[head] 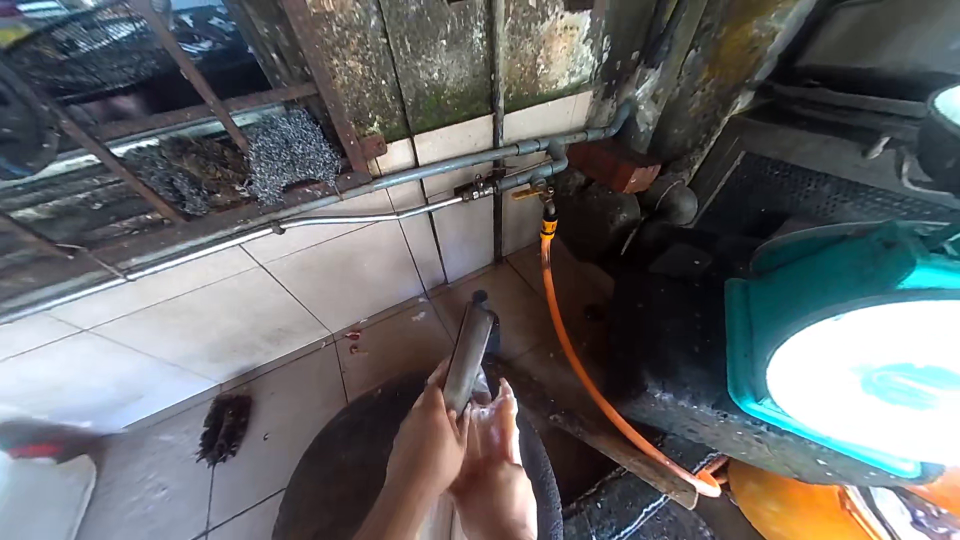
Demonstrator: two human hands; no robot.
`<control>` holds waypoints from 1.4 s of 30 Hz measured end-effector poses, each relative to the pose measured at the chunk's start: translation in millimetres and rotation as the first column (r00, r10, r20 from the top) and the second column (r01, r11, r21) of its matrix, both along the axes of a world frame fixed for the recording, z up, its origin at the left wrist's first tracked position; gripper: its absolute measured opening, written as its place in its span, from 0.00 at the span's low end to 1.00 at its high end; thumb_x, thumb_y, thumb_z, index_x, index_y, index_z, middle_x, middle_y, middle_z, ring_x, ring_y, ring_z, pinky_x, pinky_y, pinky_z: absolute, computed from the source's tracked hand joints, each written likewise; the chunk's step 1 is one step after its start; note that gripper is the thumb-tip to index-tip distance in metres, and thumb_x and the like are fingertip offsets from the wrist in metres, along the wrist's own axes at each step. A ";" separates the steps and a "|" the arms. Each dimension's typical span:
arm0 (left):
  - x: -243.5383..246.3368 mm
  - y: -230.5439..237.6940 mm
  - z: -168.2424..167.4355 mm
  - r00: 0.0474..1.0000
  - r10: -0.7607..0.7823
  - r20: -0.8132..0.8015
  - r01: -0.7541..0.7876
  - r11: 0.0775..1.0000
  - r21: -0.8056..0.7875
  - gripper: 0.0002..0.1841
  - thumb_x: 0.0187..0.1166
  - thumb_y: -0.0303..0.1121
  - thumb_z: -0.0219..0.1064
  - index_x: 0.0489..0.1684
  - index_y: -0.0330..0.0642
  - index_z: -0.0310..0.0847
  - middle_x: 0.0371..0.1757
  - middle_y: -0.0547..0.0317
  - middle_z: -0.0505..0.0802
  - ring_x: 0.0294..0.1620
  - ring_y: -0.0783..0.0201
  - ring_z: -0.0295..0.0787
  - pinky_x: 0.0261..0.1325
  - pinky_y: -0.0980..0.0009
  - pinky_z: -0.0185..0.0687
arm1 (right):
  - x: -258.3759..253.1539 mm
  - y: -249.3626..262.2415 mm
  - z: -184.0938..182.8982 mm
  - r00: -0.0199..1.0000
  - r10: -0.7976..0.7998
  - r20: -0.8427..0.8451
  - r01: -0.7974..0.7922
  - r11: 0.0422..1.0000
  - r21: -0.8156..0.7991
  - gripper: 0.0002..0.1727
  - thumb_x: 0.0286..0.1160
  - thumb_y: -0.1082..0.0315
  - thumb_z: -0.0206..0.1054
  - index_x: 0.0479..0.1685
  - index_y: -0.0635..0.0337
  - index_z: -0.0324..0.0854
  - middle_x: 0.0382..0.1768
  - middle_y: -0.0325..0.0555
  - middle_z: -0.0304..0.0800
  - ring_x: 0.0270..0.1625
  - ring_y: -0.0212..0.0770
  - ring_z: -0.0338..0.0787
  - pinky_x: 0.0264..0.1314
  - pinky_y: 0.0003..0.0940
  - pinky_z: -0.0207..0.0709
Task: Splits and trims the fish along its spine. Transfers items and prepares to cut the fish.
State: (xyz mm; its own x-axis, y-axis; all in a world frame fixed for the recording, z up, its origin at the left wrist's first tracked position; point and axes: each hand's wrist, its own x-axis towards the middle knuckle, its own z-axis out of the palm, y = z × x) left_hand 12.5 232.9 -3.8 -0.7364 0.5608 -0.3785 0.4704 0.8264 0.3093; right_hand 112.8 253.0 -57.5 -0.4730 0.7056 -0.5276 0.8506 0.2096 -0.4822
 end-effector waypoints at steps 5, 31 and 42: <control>-6.9 -13.2 55.6 0.984 0.073 -0.165 -0.031 0.969 0.247 0.15 0.87 0.37 0.62 0.65 0.41 0.77 0.38 0.48 0.92 0.44 0.49 0.94 0.50 0.49 0.89 | 7.9 1.0 -0.7 1.000 -0.013 0.020 0.015 0.993 -0.116 0.33 0.53 0.30 0.78 0.43 0.50 0.92 0.37 0.46 0.96 0.46 0.50 0.95 0.49 0.56 0.85; 33.7 -12.9 -8.5 0.987 0.158 0.034 -0.157 0.987 -0.036 0.27 0.85 0.43 0.62 0.81 0.42 0.67 0.56 0.49 0.93 0.59 0.51 0.93 0.63 0.52 0.88 | 82.9 -34.9 -21.6 0.870 0.312 -0.381 -0.321 0.946 0.041 0.21 0.83 0.59 0.58 0.29 0.64 0.89 0.27 0.55 0.92 0.37 0.55 0.95 0.45 0.58 0.84; 53.7 -30.2 34.2 0.723 0.446 -0.528 0.067 0.715 0.696 0.26 0.84 0.37 0.61 0.68 0.18 0.70 0.28 0.43 0.91 0.26 0.52 0.93 0.31 0.52 0.91 | 75.4 -25.5 -4.7 0.884 0.420 -0.205 -0.453 0.878 -0.153 0.25 0.89 0.58 0.51 0.36 0.67 0.89 0.38 0.61 0.94 0.50 0.60 0.94 0.56 0.61 0.81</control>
